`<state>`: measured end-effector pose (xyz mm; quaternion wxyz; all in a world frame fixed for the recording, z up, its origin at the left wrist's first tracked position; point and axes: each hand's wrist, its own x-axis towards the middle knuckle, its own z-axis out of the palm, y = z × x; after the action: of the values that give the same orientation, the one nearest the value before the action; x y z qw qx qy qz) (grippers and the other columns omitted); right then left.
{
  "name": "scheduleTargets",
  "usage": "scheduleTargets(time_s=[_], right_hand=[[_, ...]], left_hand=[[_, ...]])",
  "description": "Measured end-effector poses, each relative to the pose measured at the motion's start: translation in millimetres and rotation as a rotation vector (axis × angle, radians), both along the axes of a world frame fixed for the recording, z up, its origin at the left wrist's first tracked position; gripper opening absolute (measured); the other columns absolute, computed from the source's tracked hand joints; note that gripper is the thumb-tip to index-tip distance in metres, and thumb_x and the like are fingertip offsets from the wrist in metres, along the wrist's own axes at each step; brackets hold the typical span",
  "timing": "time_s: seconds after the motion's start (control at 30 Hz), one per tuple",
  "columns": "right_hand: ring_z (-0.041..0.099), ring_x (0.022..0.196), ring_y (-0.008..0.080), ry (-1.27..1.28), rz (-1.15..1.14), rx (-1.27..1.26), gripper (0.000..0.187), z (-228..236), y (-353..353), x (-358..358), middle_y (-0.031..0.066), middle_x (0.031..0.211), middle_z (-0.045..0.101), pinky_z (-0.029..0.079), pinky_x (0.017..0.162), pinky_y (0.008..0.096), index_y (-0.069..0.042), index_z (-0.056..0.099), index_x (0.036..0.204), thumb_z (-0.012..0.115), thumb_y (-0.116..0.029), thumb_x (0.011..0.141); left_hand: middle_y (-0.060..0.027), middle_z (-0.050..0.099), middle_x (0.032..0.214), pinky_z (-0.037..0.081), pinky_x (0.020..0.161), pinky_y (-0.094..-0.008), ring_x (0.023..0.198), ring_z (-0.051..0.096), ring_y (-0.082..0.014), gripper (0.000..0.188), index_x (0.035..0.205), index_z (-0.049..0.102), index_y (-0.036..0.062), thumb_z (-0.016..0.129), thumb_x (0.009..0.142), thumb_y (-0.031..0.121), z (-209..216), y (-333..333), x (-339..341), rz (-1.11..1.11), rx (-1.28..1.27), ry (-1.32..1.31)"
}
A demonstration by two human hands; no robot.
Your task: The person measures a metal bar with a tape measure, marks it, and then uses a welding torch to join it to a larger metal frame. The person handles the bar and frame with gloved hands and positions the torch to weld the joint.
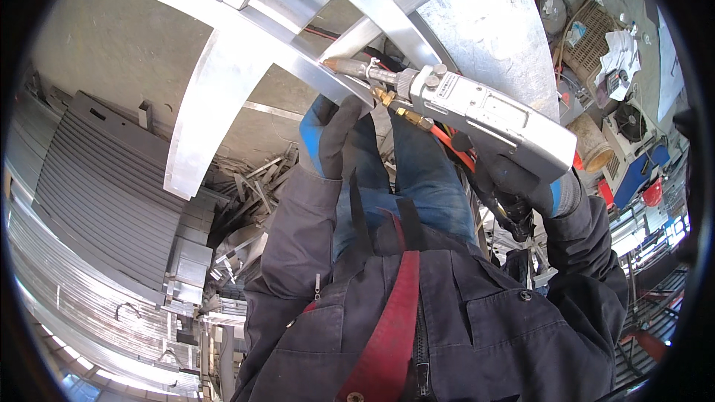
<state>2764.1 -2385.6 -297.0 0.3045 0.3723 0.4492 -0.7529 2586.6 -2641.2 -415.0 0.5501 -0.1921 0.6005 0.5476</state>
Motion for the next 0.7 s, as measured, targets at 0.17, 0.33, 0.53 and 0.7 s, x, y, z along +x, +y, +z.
scheduleTargets(time_s=[0.17, 0.33, 0.53, 0.7], right_hand=[[0.058, 0.083, 0.0102, -0.034, 0.105, 0.001, 0.045, -2.0, 2.4, 4.5, 0.0033, 0.100, 0.066, 0.051, 0.072, 0.0266, -0.002, 0.059, 0.144, 0.064, -0.016, 0.102], [0.061, 0.087, 0.0121, 0.114, 0.118, 0.154, 0.044, -11.5, -4.5, 19.7, 0.0045, 0.103, 0.067, 0.053, 0.077, 0.0293, -0.002, 0.057, 0.145, 0.061, -0.016, 0.104], [0.062, 0.086, 0.0130, 0.021, -0.076, -0.012, 0.040, -9.1, -2.9, 23.5, 0.0080, 0.107, 0.068, 0.052, 0.075, 0.0285, -0.001, 0.059, 0.142, 0.059, -0.017, 0.105], [0.051, 0.058, 0.0102, -0.052, -0.345, 0.080, 0.075, 7.9, -21.6, 13.1, 0.0057, 0.081, 0.060, 0.037, 0.051, 0.0247, 0.007, 0.059, 0.133, 0.070, -0.054, 0.091]], left_hand=[[-0.0136, 0.068, 0.125, 0.054, 0.099, -0.0327, 0.114, 0.066, -0.0199, 0.050, 0.136, 0.060, -0.0066, 0.073, 0.095, 0.019, 1.0, 1.1, -0.6, 0.007, 0.023, -0.007], [-0.0137, 0.068, 0.126, 0.052, 0.101, -0.0332, 0.114, 0.066, -0.0202, 0.053, 0.137, 0.059, -0.0068, 0.074, 0.095, 0.022, 6.4, 1.7, -3.0, -0.015, 0.025, -0.006], [-0.0124, 0.067, 0.129, 0.051, 0.102, -0.0328, 0.116, 0.064, -0.0185, 0.054, 0.137, 0.060, -0.0063, 0.076, 0.094, 0.022, 4.7, 0.1, -3.8, -0.020, 0.035, -0.011], [-0.0138, 0.064, 0.137, 0.049, 0.109, -0.0376, 0.122, 0.064, -0.0246, 0.057, 0.145, 0.053, -0.0038, 0.062, 0.103, 0.034, -17.9, -16.2, 1.9, 0.095, 0.291, -0.121]])
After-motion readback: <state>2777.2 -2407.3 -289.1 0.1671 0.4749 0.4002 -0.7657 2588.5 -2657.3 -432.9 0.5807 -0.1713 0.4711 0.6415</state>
